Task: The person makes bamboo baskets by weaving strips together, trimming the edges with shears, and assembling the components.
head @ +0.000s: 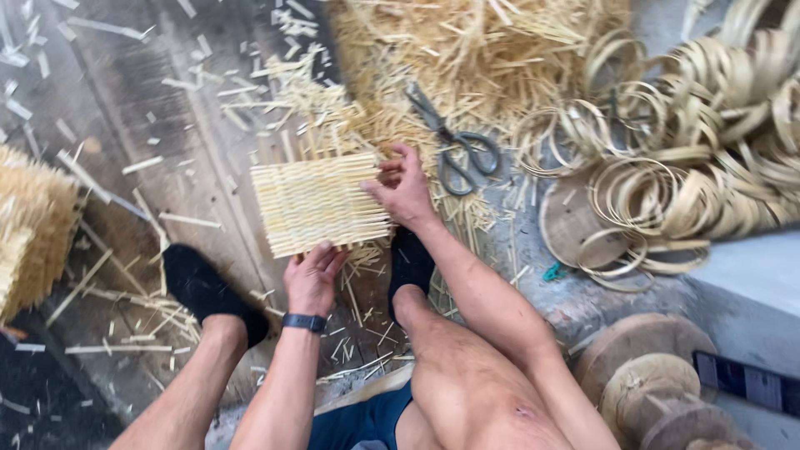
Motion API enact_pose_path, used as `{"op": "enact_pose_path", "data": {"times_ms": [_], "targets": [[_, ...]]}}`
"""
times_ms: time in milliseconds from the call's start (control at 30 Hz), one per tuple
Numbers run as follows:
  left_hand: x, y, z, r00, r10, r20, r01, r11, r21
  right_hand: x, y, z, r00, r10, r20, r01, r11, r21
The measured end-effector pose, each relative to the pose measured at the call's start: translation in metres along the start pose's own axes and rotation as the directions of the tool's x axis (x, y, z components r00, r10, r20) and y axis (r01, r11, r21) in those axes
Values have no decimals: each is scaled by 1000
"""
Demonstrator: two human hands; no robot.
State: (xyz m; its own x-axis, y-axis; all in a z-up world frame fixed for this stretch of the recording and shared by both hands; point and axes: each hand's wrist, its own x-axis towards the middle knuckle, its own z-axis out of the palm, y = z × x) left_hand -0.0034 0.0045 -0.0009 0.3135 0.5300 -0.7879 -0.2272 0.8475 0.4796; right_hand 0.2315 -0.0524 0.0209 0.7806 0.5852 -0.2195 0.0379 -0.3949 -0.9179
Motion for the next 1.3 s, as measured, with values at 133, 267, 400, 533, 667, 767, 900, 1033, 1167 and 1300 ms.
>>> {"op": "enact_pose_path", "data": {"times_ms": [133,267,400,533,667,767,900,1033,1167,1300], "targets": [[-7,5,5,999,-32,16,32,999,-12,26,38,-93,928,18,-371,-88,981,-171],[-15,-6,-4,980,-191,-47,196,973,124,46,62,-171,964,-88,-251,-122,691,-713],[-45,-34,-19,969,-225,-103,243,785,569,58,71,-185,965,-263,-6,77,303,-950],[-79,-29,17,901,-421,-106,181,141,973,63,47,-188,980,-193,-55,40,456,-889],[-107,27,93,742,238,627,-658,83,748,24,-48,-194,944,-326,53,314,836,-450],[-126,98,145,94,505,858,-865,-385,322,-31,-143,-198,816,-216,536,248,969,12],[-155,147,159,481,382,790,-745,652,139,-73,-244,-188,725,-247,643,199,969,148],[-180,148,144,702,312,640,-472,877,91,-102,-296,-163,548,-705,451,815,572,-95],[-194,146,132,753,188,631,-265,964,28,-117,-307,-119,458,-704,542,876,254,-410],[-191,166,111,712,91,697,-198,977,74,-114,-301,-77,276,-671,688,931,7,-366]]}}
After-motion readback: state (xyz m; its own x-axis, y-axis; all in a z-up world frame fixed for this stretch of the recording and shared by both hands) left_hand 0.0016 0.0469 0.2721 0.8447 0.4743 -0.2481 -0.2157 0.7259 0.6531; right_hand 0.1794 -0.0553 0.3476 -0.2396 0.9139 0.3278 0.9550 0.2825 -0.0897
